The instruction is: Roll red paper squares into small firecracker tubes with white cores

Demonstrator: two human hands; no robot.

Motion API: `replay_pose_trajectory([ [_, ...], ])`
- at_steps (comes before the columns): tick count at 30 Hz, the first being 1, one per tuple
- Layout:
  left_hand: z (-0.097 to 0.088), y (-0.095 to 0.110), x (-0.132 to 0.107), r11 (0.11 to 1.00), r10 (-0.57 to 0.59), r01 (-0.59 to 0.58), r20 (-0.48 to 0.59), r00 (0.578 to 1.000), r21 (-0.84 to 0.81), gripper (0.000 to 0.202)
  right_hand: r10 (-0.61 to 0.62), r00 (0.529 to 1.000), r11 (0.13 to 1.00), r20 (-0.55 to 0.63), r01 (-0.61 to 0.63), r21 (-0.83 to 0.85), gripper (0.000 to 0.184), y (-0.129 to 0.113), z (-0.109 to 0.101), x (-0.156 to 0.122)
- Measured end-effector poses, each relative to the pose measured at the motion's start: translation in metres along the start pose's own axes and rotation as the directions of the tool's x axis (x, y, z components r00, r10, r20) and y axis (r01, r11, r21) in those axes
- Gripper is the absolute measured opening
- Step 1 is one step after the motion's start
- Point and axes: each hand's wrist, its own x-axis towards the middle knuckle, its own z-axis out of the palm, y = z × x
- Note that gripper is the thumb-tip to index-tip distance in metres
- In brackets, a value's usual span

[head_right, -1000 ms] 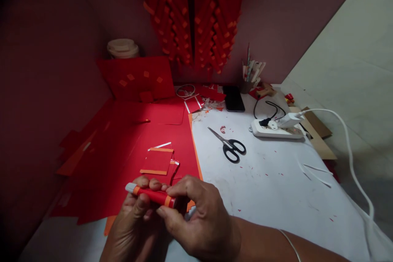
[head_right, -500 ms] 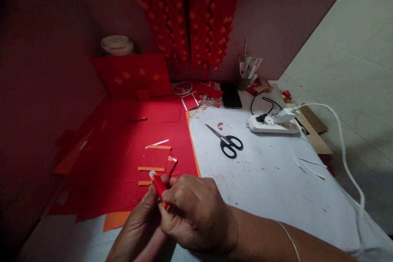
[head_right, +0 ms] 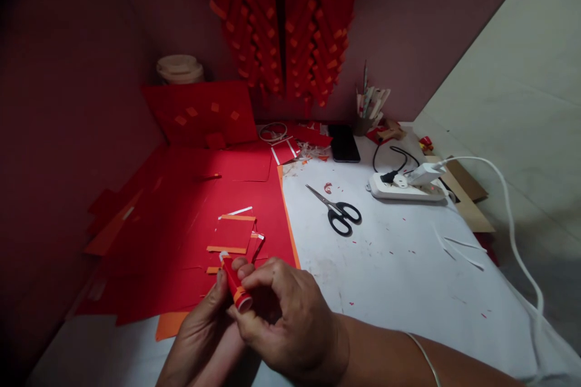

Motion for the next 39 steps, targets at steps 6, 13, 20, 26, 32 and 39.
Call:
replay_pose_trajectory([
  [6, -0.001, 0.001, -0.003, 0.999, -0.038, 0.038, -0.008, 0.999, -0.038, 0.011, -0.021, 1.0, 0.999, 0.017, 0.02, 0.045, 0.019, -0.002, -0.001, -0.001],
  [13, -0.011, -0.001, -0.003, 0.986, 0.112, -0.116, 0.043, 0.993, 0.12, 0.02, -0.158, 0.985, 0.979, 0.069, 0.166, -0.119, 0.023, 0.002, -0.006, -0.003],
  [20, -0.008, 0.0, -0.001, 0.876, 0.334, -0.332, 0.057, 0.941, 0.35, 0.016, 0.348, 0.926, 0.926, 0.149, -0.364, 0.101, 0.01, 0.006, -0.001, -0.004],
  [26, -0.007, 0.004, -0.007, 0.75, 0.415, -0.374, 0.053, 0.908, 0.546, 0.019, 0.588, 0.709, 0.589, 0.389, -0.705, 0.394, 0.029, 0.007, 0.001, -0.001],
  [32, -0.006, 0.011, -0.006, 0.739, 0.336, -0.354, 0.142, 0.931, 0.574, 0.018, 0.574, 0.729, 0.593, 0.374, -0.684, 0.425, 0.029, 0.011, 0.0, 0.002],
  [39, 0.004, 0.019, -0.002, 0.738, 0.312, -0.355, 0.176, 0.934, 0.574, 0.013, 0.44, 0.867, 0.829, 0.235, -0.493, 0.265, 0.012, 0.013, 0.002, -0.002],
])
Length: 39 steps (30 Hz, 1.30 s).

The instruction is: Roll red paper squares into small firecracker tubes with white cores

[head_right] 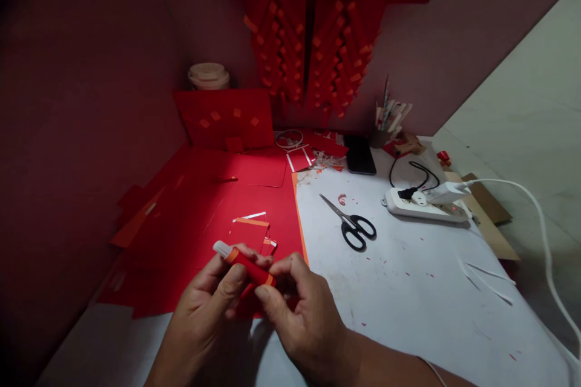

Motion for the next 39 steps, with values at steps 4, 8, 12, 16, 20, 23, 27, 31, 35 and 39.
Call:
replay_pose_trajectory([
  [4, 0.0, -0.001, 0.004, 0.997, -0.016, 0.014, -0.025, 1.0, -0.07, 0.016, -0.115, 0.991, 0.986, -0.066, 0.105, -0.129, 0.01, -0.002, -0.007, 0.005],
  [8, -0.005, -0.016, 0.003, 0.989, -0.092, 0.093, 0.013, 0.996, -0.111, 0.018, -0.263, 0.96, 0.947, -0.095, 0.238, -0.217, 0.007, -0.011, -0.014, 0.01],
  [12, -0.012, -0.034, -0.001, 0.988, -0.127, 0.129, 0.031, 0.991, -0.085, 0.017, -0.294, 0.955, 0.922, -0.031, 0.275, -0.273, 0.013, -0.016, -0.013, 0.009],
  [16, -0.016, -0.036, -0.006, 0.989, -0.093, 0.094, -0.014, 0.996, 0.115, 0.02, -0.261, 0.965, 0.921, 0.006, 0.251, -0.299, 0.014, -0.014, -0.01, 0.008],
  [20, -0.013, -0.029, -0.009, 0.963, -0.054, 0.062, -0.037, 0.998, 0.263, 0.026, -0.249, 0.969, 0.918, 0.0, 0.236, -0.318, 0.014, -0.011, -0.01, 0.009],
  [23, -0.011, -0.026, -0.01, 0.946, -0.028, 0.032, -0.017, 0.999, 0.322, 0.026, -0.264, 0.964, 0.912, -0.012, 0.246, -0.33, 0.013, -0.009, -0.011, 0.009],
  [27, -0.01, -0.025, -0.01, 0.933, 0.006, -0.017, 0.031, 1.0, 0.358, 0.024, -0.29, 0.956, 0.899, -0.044, 0.256, -0.355, 0.012, -0.008, -0.012, 0.009],
  [31, -0.011, -0.025, -0.01, 0.919, 0.043, -0.056, 0.043, 0.998, 0.39, 0.023, -0.278, 0.959, 0.904, -0.054, 0.243, -0.352, 0.015, -0.009, -0.011, 0.009],
  [35, -0.009, -0.024, -0.012, 0.899, 0.089, -0.104, 0.054, 0.995, 0.425, 0.023, -0.258, 0.964, 0.914, -0.065, 0.222, -0.339, 0.013, -0.012, -0.01, 0.01],
  [39, -0.006, -0.022, -0.015, 0.864, 0.177, -0.182, 0.054, 0.983, 0.469, 0.024, -0.158, 0.986, 0.944, -0.06, 0.133, -0.303, 0.012, -0.016, -0.012, 0.01],
])
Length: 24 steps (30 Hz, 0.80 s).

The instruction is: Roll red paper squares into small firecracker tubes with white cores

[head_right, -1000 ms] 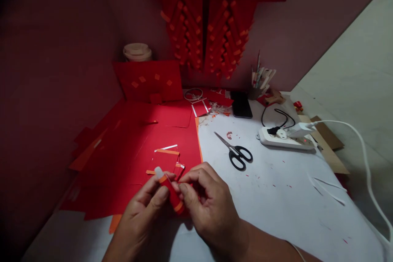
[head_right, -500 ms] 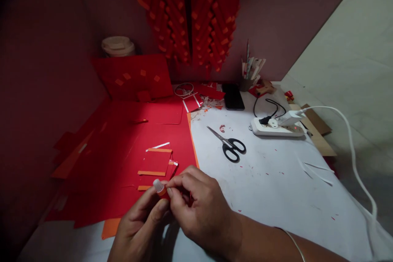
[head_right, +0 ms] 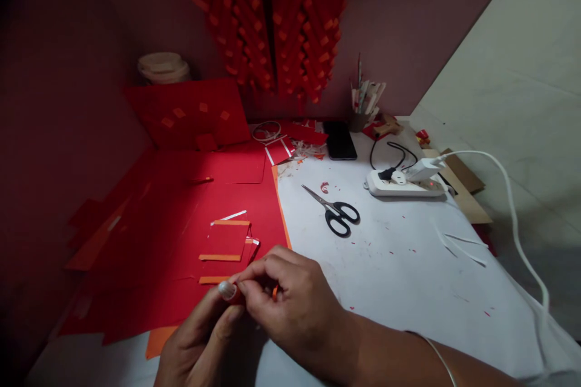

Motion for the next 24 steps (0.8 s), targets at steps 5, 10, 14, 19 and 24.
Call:
replay_pose_trajectory([
  [5, -0.001, -0.007, -0.002, 0.969, 0.152, -0.15, 0.004, 0.988, 0.194, 0.028, 0.1, 0.992, 0.995, 0.079, -0.102, 0.019, 0.015, -0.002, -0.005, 0.003],
  [10, -0.01, -0.024, -0.002, 0.875, 0.374, -0.364, 0.032, 0.927, 0.318, 0.038, 0.11, 0.989, 0.993, 0.096, -0.113, 0.025, 0.013, -0.005, -0.007, 0.005],
  [14, -0.013, -0.029, -0.001, 0.776, 0.512, -0.518, 0.12, 0.851, 0.36, 0.059, 0.095, 0.992, 0.995, 0.077, -0.097, 0.023, 0.015, -0.006, -0.005, 0.005],
  [19, -0.004, -0.03, -0.005, 0.882, 0.423, -0.4, -0.045, 0.905, 0.251, 0.049, 0.078, 0.994, 0.997, 0.073, -0.08, 0.018, 0.016, -0.005, -0.004, 0.003],
  [24, -0.002, -0.028, -0.006, 0.908, 0.377, -0.359, -0.048, 0.925, 0.217, 0.047, 0.105, 0.993, 0.994, 0.049, -0.107, 0.03, 0.017, -0.005, -0.003, 0.003],
])
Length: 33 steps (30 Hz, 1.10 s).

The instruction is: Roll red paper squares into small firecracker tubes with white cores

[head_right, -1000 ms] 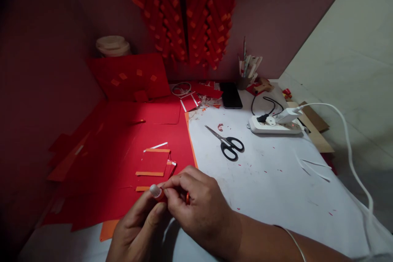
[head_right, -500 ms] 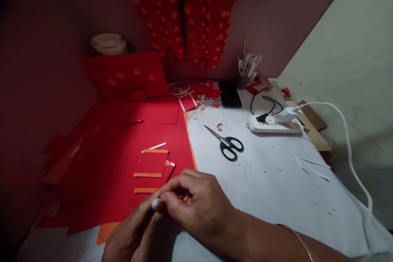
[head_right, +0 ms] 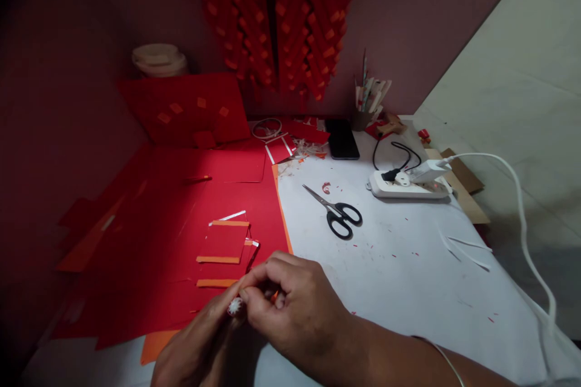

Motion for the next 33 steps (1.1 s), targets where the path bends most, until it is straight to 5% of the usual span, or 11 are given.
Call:
replay_pose_trajectory([
  [33, -0.0046, -0.0033, 0.0018, 0.98, 0.137, -0.135, -0.007, 0.991, 0.147, 0.061, 0.142, 0.99, 0.983, 0.012, -0.143, 0.118, 0.013, -0.0025, 0.0029, 0.0],
])
